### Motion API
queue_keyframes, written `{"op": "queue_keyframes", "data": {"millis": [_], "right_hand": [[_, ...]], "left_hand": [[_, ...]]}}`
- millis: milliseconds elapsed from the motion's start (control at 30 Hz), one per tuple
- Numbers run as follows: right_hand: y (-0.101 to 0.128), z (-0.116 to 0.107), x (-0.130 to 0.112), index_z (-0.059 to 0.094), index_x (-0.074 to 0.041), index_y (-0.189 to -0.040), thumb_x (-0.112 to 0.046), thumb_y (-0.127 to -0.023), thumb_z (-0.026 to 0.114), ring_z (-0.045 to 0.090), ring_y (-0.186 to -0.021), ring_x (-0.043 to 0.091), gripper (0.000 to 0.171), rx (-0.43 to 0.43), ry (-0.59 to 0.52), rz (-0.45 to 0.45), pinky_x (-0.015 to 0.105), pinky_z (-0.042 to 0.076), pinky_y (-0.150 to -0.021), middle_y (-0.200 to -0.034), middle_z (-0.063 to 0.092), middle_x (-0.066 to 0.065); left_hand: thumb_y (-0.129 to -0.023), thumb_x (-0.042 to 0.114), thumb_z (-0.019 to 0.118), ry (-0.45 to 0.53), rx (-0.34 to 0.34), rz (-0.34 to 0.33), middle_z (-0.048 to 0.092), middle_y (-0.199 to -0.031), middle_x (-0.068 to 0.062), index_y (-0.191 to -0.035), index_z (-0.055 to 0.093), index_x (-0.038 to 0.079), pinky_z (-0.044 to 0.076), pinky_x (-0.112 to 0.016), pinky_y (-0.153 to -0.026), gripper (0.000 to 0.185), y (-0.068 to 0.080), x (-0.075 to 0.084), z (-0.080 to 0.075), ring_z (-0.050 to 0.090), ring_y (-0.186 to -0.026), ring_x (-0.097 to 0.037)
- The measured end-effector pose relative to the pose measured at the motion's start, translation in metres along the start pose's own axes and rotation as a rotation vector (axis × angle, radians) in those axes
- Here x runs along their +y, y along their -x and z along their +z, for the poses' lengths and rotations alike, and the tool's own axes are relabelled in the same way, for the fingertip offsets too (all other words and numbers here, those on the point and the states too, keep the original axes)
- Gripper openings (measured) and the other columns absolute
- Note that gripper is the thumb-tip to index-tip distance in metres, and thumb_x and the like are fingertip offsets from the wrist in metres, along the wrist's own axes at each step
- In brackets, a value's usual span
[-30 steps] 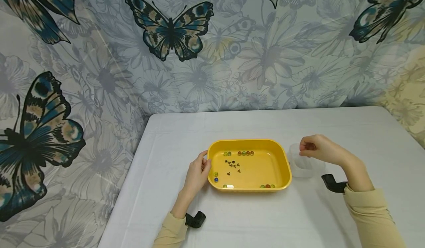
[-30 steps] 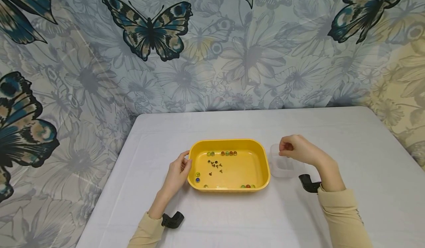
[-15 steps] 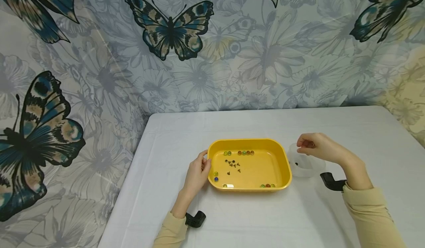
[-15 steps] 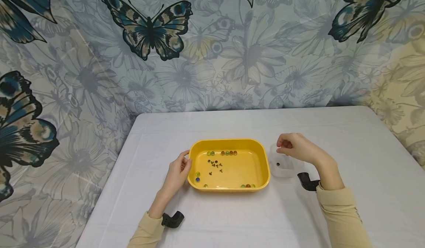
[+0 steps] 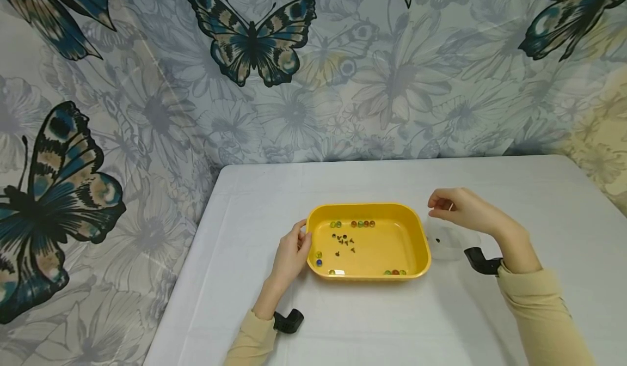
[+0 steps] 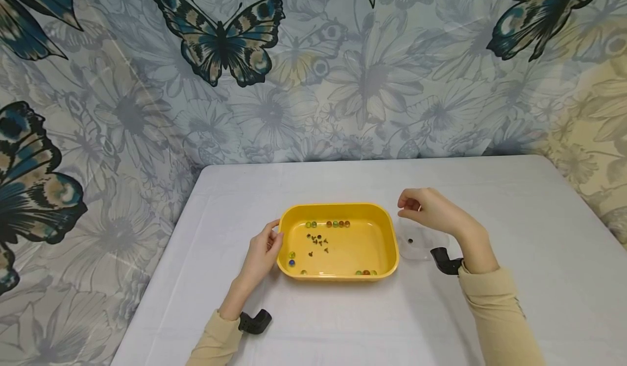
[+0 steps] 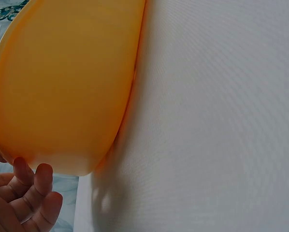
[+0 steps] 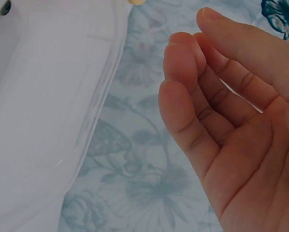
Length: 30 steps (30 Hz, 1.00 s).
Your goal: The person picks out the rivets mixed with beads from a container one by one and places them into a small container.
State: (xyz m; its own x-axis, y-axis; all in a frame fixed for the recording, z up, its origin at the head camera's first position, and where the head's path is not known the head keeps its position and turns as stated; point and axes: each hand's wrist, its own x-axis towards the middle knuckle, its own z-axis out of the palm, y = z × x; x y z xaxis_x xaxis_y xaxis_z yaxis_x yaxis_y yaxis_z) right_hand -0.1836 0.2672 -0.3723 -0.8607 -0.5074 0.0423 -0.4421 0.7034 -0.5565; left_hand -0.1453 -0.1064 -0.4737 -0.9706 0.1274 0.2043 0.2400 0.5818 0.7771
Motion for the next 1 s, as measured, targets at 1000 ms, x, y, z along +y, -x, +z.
{"op": "queue_keyframes", "data": {"millis": [1000], "right_hand": [[-0.037, 0.011, -0.032, 0.063, -0.002, -0.091, -0.004, -0.085, 0.064, 0.051, -0.067, 0.013, 0.006, -0.105, -0.050, -0.048, 0.025, 0.047, -0.061, -0.076, 0.059, 0.002]], "left_hand": [[-0.094, 0.013, 0.050, 0.004, -0.005, -0.002, 0.049, -0.072, 0.003, -0.127, 0.050, -0.002, 0.042, -0.019, -0.053, 0.036, 0.000, 0.000, 0.000, 0.047, -0.061, -0.008]]}}
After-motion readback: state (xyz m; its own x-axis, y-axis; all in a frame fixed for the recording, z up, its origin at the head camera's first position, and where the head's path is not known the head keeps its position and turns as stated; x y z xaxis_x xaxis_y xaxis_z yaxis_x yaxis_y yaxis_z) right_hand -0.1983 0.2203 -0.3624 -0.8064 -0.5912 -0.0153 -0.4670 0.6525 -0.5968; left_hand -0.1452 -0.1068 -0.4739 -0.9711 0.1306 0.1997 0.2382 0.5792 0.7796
